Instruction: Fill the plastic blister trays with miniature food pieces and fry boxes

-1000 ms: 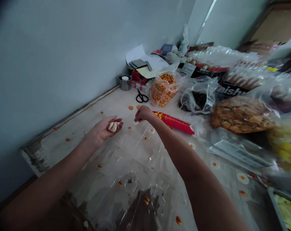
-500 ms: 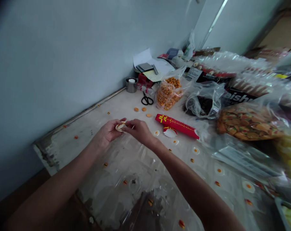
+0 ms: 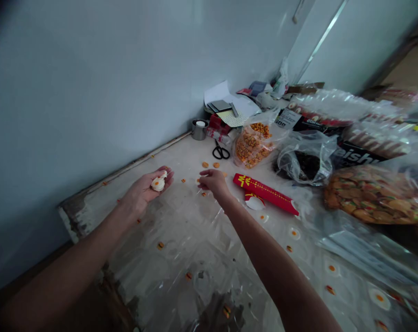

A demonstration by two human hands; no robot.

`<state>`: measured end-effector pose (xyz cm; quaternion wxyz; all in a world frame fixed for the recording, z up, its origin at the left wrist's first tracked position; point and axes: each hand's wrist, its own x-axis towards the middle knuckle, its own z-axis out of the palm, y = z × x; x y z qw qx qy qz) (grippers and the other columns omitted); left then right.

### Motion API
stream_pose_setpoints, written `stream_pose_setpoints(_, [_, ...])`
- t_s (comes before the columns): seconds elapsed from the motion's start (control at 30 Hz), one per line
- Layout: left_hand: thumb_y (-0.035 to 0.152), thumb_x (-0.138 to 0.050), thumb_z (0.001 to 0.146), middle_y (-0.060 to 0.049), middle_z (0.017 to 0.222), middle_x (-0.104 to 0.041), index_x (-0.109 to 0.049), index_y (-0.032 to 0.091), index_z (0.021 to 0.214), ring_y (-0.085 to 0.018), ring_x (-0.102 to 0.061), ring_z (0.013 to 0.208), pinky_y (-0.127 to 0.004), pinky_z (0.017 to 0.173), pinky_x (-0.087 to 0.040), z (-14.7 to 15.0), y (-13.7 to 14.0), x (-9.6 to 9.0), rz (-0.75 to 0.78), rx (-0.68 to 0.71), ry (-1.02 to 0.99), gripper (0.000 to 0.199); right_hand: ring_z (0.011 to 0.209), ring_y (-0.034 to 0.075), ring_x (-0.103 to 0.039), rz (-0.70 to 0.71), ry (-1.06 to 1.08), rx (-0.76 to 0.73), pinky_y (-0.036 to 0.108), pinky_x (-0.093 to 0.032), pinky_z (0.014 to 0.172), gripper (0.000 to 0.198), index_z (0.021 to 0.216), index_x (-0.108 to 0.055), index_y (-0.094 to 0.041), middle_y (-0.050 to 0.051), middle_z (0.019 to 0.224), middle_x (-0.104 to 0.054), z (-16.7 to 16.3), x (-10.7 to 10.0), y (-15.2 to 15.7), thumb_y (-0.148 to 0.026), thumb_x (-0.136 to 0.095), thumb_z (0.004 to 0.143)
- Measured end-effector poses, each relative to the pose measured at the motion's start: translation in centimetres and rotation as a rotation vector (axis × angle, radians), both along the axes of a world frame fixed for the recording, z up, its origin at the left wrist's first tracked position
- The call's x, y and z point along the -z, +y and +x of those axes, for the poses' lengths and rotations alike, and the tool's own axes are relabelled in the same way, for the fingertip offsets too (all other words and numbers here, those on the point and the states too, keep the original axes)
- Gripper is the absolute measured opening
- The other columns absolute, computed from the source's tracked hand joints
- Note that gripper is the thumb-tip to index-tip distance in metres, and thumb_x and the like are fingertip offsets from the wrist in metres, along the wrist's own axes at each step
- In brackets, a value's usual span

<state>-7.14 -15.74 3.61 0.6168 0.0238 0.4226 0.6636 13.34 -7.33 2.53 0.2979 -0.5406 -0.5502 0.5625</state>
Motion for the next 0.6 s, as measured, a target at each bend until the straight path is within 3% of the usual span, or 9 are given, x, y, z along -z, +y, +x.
stream_pose_setpoints(0.07, [-0.004,-0.063,0.079,-0.011,0.099,-0.074,-0.068,0.011,0.099,-0.018,-0.074,0.081,-0.025,0.069,-0.060,-1.6,-0.2,0.1,0.012,0.034,0.102,0.026,0.058,0.016,-0.070,0.038,-0.057,0.037,0.023,-0.058,0.054,0.022,0.092,-0.062,-0.014,0.001,0.065,-0.068,-1.7,0.6,2.4,0.000,-0.068,0.076])
stream_pose_setpoints(0.17, [-0.001,-0.065,0.082,-0.013,0.101,-0.075,-0.071,0.009,0.099,-0.017,-0.074,0.082,-0.022,0.066,-0.057,-2.3,-0.5,0.5,0.022,0.092,0.180,0.021,0.057,0.017,-0.070,0.082,-0.138,0.023,0.022,-0.057,0.054,0.016,0.081,-0.062,-0.015,0.002,0.062,-0.067,-3.9,2.0,5.0,-0.001,-0.068,0.075])
stream_pose_setpoints(0.3, [0.006,-0.066,0.087,-0.010,0.098,-0.075,-0.073,0.011,0.095,-0.014,-0.073,0.083,-0.018,0.070,-0.056,-1.7,-0.7,0.5,0.027,0.098,0.218,0.012,0.051,0.016,-0.065,0.161,-0.295,-0.020,0.022,-0.050,0.052,0.015,0.063,-0.064,-0.015,0.003,0.052,-0.064,-4.5,2.7,6.0,-0.006,-0.072,0.071])
stream_pose_setpoints(0.37, [0.007,-0.069,0.086,-0.008,0.097,-0.075,-0.072,0.013,0.092,-0.013,-0.072,0.084,-0.017,0.072,-0.055,-1.5,-0.8,0.4,0.028,0.075,0.214,0.009,0.052,0.016,-0.062,0.214,-0.364,-0.023,0.023,-0.046,0.053,0.018,0.059,-0.064,-0.015,0.002,0.049,-0.061,-4.1,2.0,5.4,-0.012,-0.078,0.069])
stream_pose_setpoints(0.47, [0.014,-0.074,0.085,-0.007,0.091,-0.074,-0.072,0.015,0.092,-0.013,-0.070,0.077,-0.019,0.069,-0.054,-1.4,-1.1,0.4,0.018,0.086,0.211,0.007,0.056,0.015,-0.060,0.385,-0.350,-0.081,0.023,-0.042,0.054,0.025,0.067,-0.070,-0.016,0.002,0.053,-0.063,-4.1,0.2,3.0,-0.037,-0.081,0.076])
stream_pose_setpoints(0.53, [0.022,-0.078,0.082,-0.006,0.083,-0.073,-0.073,0.015,0.091,-0.013,-0.067,0.066,-0.021,0.063,-0.053,-1.4,-1.4,0.7,0.007,0.170,0.216,0.013,0.058,0.013,-0.060,0.448,-0.172,-0.236,0.022,-0.043,0.055,0.031,0.085,-0.077,-0.017,0.002,0.065,-0.069,-4.6,-0.8,0.7,-0.047,-0.076,0.080])
stream_pose_setpoints(0.6, [0.027,-0.082,0.078,-0.004,0.073,-0.070,-0.072,0.015,0.085,-0.012,-0.062,0.059,-0.021,0.058,-0.050,-1.0,-1.7,1.1,0.006,0.271,0.223,0.017,0.062,0.012,-0.062,0.407,0.059,-0.358,0.021,-0.047,0.058,0.031,0.098,-0.077,-0.017,0.003,0.076,-0.073,-5.1,-1.2,-1.3,-0.041,-0.076,0.079])
